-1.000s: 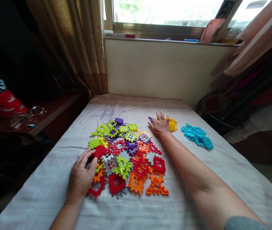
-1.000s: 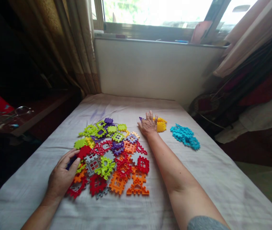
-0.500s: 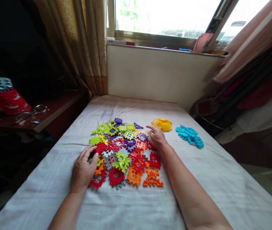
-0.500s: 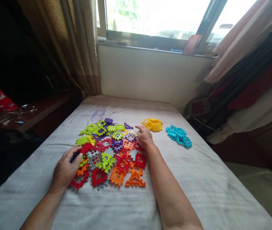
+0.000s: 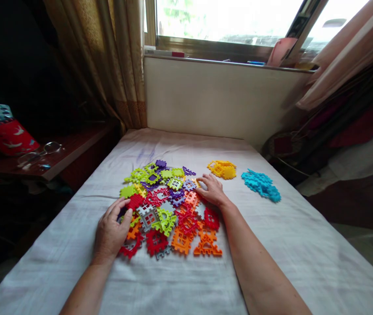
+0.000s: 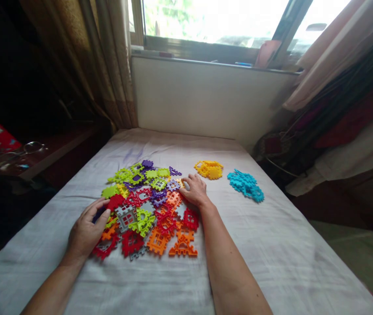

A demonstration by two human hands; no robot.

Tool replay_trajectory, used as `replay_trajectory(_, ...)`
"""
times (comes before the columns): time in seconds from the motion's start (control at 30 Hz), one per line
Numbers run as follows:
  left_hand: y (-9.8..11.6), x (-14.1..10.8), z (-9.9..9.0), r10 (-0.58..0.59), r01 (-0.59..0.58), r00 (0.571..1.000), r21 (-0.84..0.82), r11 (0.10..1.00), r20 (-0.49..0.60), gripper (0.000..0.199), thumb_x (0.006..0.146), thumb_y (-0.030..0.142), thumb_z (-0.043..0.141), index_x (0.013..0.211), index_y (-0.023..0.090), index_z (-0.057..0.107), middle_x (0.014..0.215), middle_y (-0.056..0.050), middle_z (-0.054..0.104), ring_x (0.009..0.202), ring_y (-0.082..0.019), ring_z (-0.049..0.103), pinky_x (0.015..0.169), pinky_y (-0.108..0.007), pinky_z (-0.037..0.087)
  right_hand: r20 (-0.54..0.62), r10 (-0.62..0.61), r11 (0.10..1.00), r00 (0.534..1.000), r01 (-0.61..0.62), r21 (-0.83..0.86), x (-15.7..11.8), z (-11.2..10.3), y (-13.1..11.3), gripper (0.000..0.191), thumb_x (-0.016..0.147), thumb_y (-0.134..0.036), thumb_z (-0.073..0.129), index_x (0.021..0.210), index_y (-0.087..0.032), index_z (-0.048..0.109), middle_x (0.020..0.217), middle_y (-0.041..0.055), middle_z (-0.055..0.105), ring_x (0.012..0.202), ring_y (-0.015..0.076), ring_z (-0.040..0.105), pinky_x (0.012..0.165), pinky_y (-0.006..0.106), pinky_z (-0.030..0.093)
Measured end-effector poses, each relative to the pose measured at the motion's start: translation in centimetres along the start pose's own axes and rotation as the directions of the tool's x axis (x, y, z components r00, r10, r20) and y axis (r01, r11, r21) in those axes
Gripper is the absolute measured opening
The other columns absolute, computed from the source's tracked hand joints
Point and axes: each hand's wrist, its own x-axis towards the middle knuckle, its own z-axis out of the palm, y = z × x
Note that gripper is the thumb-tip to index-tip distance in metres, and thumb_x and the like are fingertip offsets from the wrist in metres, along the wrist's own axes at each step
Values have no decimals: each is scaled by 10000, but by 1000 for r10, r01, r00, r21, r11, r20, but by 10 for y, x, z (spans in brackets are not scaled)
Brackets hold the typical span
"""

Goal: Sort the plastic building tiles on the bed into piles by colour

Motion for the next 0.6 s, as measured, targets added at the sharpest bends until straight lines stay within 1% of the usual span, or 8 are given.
replay_trajectory(0.07, 0, 0, 0, -4, 4, 1000, 2, 1000, 4, 332, 858, 427, 499, 1053, 223, 674, 1212, -81, 685, 1143, -240, 637, 1053, -385, 480, -26, -12, 999, 1000, 13, 50, 0, 0, 2, 349, 800, -396, 686, 1134, -296, 690, 1381, 64, 579, 1361, 318, 429, 1099, 512, 344)
replay_trajectory(0.13, 0, 0, -1, -8, 8, 1000, 7, 1000, 13, 329, 854, 423, 505, 1057, 226, 673, 1220, -77, 682, 1146, -239, 636, 1057, -382, 477, -58, -20, 993, 998, 26, 115, 0, 0, 3, 335, 767, -384, 714, 1079, -267, 687, 1297, 71, 635, 1282, 295, 511, 1073, 492, 381)
replay_trajectory(0.23, 1, 0, -2, -14, 14, 1000, 12, 1000, 18, 326, 850, 422, 509, 1055, 230, 674, 1215, -75, 685, 1137, -241, 641, 1053, -385, 483, -85, -14, 962, 996, 36, 270, -1, 2, 3, 362, 737, -358, 716, 1070, -228, 662, 1077, 65, 713, 1022, 232, 649, 948, 412, 490)
replay_trajectory(0.3, 1, 1, -3, -12, 12, 1000, 11, 1000, 17, 330, 849, 429, 507, 1051, 228, 675, 1209, -77, 688, 1132, -243, 644, 1046, -385, 489, -84, 19, 912, 996, 17, 410, -1, 4, 3, 395, 737, -334, 682, 1108, -209, 639, 983, 48, 725, 857, 188, 671, 829, 348, 537)
replay_trajectory(0.4, 3, 1, -4, -4, 4, 1000, 8, 1000, 20, 336, 853, 434, 503, 1055, 227, 674, 1207, -77, 689, 1134, -241, 644, 1046, -381, 489, -138, 109, 816, 984, -9, 577, 2, 6, 7, 427, 756, -293, 590, 1171, -199, 617, 943, 37, 730, 781, 160, 671, 749, 301, 554)
replay_trajectory(0.47, 3, 1, -4, -2, 2, 1000, 8, 1000, 19, 337, 855, 434, 501, 1057, 227, 673, 1208, -77, 689, 1136, -240, 644, 1045, -382, 489, -226, 192, 796, 955, -18, 604, 5, 3, 15, 436, 763, -288, 550, 1185, -205, 625, 953, 41, 731, 807, 166, 677, 778, 307, 558)
replay_trajectory(0.5, 3, 1, -3, -1, 1, 1000, 8, 1000, 16, 338, 855, 435, 501, 1057, 225, 673, 1209, -78, 689, 1136, -241, 644, 1047, -384, 488, -273, 242, 803, 931, -34, 595, 5, 1, 20, 442, 764, -295, 546, 1190, -212, 631, 966, 45, 731, 826, 173, 679, 804, 317, 557)
replay_trajectory(0.6, 1, 1, -3, 0, -1, 1000, 10, 1000, 10, 339, 857, 437, 502, 1056, 223, 673, 1217, -79, 687, 1140, -241, 642, 1060, -388, 478, -380, 394, 827, 837, -143, 543, 6, -7, 40, 465, 760, -321, 558, 1206, -222, 642, 1015, 64, 724, 852, 189, 683, 863, 346, 549)
